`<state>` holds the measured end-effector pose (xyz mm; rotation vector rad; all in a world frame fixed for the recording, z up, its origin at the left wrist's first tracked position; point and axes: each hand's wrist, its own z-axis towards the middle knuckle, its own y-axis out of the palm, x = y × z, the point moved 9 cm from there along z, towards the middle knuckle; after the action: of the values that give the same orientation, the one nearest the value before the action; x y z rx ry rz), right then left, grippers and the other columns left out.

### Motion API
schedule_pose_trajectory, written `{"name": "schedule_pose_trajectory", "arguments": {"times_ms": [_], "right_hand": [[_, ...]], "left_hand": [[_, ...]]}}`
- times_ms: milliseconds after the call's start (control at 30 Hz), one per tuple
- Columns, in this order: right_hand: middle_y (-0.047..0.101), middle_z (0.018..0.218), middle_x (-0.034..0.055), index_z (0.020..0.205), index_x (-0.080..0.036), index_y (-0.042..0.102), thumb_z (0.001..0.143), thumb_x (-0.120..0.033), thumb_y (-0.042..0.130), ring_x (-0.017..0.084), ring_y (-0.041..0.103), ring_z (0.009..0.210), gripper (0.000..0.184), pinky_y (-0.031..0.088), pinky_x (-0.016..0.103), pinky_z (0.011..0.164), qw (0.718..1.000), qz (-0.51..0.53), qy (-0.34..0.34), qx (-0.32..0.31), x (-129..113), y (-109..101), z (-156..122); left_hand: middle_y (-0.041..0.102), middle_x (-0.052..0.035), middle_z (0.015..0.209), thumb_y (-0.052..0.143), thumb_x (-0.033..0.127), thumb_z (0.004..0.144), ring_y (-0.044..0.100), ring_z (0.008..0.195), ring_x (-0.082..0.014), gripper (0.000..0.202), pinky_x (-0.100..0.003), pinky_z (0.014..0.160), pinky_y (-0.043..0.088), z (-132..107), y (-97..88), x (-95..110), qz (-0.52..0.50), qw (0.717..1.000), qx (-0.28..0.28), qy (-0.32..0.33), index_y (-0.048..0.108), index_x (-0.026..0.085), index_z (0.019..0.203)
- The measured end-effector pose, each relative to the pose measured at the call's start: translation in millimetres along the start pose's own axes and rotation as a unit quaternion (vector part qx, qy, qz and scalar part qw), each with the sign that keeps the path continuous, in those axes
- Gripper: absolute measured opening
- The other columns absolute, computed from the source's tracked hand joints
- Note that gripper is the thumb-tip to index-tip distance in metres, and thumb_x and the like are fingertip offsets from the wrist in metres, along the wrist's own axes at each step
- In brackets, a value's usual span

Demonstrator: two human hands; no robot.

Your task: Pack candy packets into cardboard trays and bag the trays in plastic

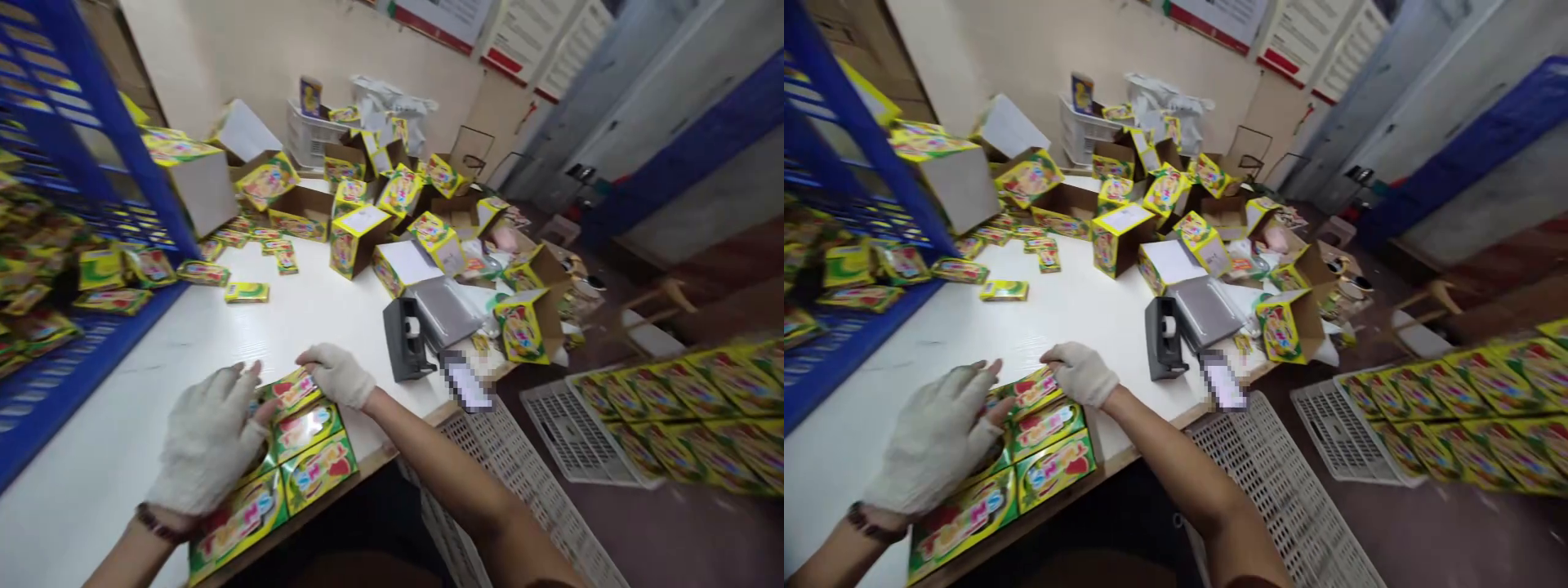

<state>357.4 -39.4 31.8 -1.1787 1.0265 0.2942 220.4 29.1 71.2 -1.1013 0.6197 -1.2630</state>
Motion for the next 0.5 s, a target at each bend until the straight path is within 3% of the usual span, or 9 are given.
{"name": "schedule_pose_trajectory", "arguments": {"times_ms": [67,167,367,500], "right_hand": [[0.069,0.113,0.0036,0.102,-0.018,0.069,0.088,-0.016,0.058,0.014,0.060,0.109,0.018,0.043,0.025,0.100,0.996,-0.071,-0.055,-0.003,-3,9,2],[0.068,0.117,0.0054,0.110,-0.017,0.068,0.092,-0.022,0.056,0.015,0.059,0.111,0.022,0.039,0.025,0.102,0.983,-0.152,-0.105,-0.017,-9,24,-6],[0.068,0.115,0.0089,0.122,-0.017,0.061,0.096,-0.034,0.050,0.022,0.060,0.106,0.033,0.042,0.034,0.092,0.955,-0.252,-0.141,-0.072,-21,29,-16],[0.070,0.099,0.0077,0.111,-0.018,0.065,0.097,-0.039,0.048,0.022,0.063,0.091,0.031,0.041,0.033,0.078,0.941,-0.290,-0.125,-0.123,-17,34,-6]], "left_hand": [[0.068,-0.0135,0.106,0.034,0.053,0.091,0.063,0.097,-0.0324,0.050,-0.045,0.082,0.049,-4,16.1,-18,-0.016,0.999,-0.042,-0.028,0.061,0.017,0.115],[0.070,-0.0078,0.099,0.033,0.054,0.092,0.065,0.090,-0.0284,0.046,-0.040,0.077,0.049,-12,32.1,-27,-0.047,0.994,-0.089,-0.046,0.063,0.022,0.105],[0.067,-0.0050,0.089,0.038,0.045,0.094,0.061,0.081,-0.0240,0.034,-0.036,0.071,0.043,-11,29.1,-15,-0.040,0.993,-0.101,-0.052,0.061,0.021,0.101],[0.064,-0.0047,0.087,0.035,0.039,0.097,0.059,0.080,-0.0220,0.032,-0.035,0.073,0.041,-13,27.3,-15,-0.061,0.990,-0.106,-0.074,0.061,0.020,0.097]]}}
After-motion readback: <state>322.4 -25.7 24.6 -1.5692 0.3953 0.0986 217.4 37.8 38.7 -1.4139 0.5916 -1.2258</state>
